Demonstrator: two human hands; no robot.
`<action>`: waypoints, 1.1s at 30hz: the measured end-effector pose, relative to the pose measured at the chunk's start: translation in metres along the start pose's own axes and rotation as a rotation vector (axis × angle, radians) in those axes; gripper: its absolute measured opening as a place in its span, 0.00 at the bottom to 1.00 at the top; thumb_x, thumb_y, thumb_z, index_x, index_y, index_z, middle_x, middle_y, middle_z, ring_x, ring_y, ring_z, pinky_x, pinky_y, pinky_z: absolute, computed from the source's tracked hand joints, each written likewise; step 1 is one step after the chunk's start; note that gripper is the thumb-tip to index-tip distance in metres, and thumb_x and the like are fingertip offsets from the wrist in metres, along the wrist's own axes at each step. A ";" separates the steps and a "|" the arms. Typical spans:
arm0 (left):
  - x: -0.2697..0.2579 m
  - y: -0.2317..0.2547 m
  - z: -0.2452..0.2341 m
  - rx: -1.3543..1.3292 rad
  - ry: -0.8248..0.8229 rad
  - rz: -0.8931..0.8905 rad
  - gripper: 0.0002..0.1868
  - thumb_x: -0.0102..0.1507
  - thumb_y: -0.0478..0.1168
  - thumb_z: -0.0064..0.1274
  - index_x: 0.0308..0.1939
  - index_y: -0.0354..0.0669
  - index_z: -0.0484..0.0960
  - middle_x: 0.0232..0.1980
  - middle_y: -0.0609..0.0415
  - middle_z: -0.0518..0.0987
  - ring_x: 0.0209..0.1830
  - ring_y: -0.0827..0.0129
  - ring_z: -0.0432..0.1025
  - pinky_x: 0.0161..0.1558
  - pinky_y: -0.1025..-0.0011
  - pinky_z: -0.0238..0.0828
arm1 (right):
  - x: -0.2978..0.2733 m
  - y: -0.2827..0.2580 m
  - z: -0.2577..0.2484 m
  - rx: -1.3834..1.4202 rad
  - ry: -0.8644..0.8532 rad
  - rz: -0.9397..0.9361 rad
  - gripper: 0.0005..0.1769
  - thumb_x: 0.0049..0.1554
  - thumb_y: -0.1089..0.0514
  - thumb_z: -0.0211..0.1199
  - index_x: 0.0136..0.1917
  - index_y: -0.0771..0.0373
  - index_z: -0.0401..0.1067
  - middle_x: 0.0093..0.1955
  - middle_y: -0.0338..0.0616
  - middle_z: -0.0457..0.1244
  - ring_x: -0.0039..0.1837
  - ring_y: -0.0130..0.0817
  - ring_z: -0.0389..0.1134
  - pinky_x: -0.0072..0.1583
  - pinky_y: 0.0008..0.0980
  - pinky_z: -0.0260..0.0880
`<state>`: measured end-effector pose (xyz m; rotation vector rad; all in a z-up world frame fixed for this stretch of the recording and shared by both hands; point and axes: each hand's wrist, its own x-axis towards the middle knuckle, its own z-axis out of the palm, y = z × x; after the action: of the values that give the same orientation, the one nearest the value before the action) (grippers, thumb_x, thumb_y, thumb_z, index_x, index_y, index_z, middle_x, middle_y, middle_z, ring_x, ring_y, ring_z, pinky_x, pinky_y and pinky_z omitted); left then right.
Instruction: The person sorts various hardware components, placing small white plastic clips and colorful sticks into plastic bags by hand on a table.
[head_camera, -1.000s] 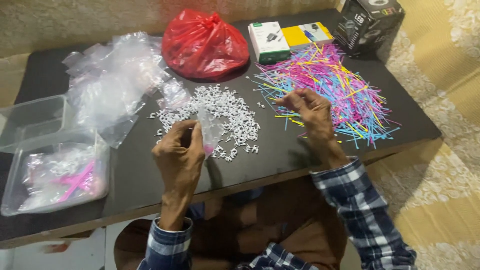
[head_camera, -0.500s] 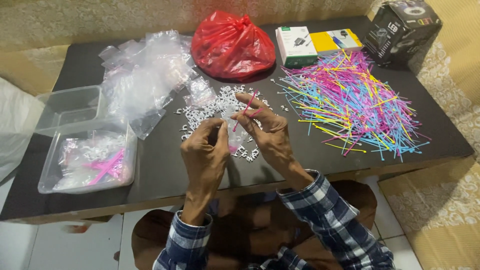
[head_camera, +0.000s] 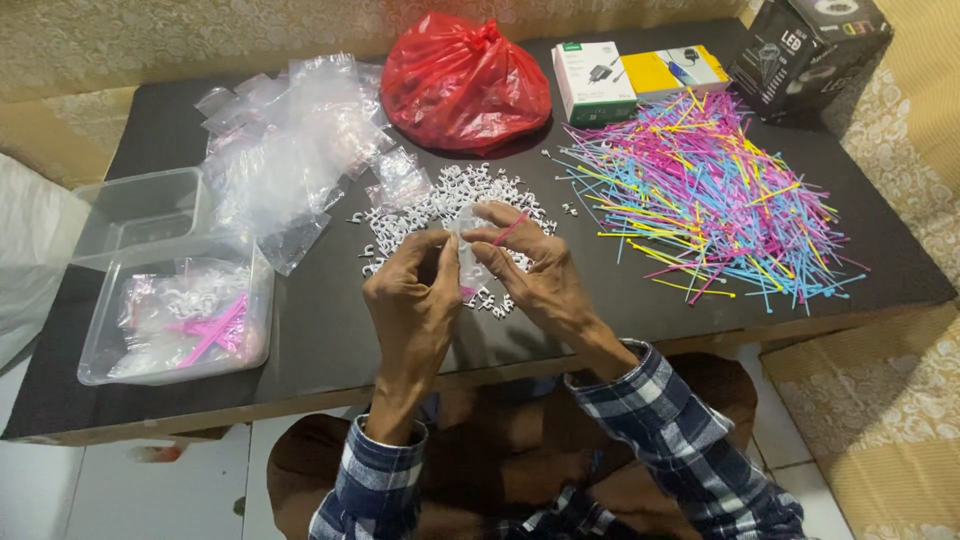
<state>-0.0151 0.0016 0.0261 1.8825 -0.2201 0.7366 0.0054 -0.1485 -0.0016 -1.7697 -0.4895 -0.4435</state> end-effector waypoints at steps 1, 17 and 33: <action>0.000 0.000 0.000 0.000 -0.005 0.000 0.05 0.63 0.30 0.59 0.37 0.45 0.87 0.27 0.47 0.84 0.27 0.62 0.81 0.27 0.71 0.75 | 0.000 0.001 0.000 0.000 0.004 0.003 0.11 0.62 0.51 0.64 0.55 0.54 0.81 0.65 0.54 0.67 0.73 0.54 0.63 0.73 0.52 0.57; 0.002 0.011 -0.004 -0.030 -0.021 0.008 0.04 0.64 0.29 0.59 0.37 0.42 0.86 0.26 0.46 0.83 0.27 0.63 0.81 0.27 0.70 0.76 | -0.004 -0.016 -0.010 -0.300 -0.149 -0.120 0.17 0.63 0.47 0.61 0.61 0.56 0.76 0.59 0.55 0.69 0.67 0.55 0.67 0.71 0.74 0.43; -0.006 -0.009 -0.003 0.083 -0.017 0.040 0.03 0.68 0.29 0.61 0.41 0.40 0.87 0.29 0.47 0.82 0.28 0.66 0.78 0.29 0.71 0.73 | -0.023 0.001 -0.029 -0.284 -0.080 -0.289 0.18 0.63 0.52 0.62 0.65 0.57 0.71 0.68 0.59 0.62 0.69 0.55 0.66 0.71 0.55 0.63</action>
<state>-0.0166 0.0068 0.0166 1.9689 -0.2419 0.7673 -0.0146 -0.1793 -0.0073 -2.0024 -0.7753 -0.6732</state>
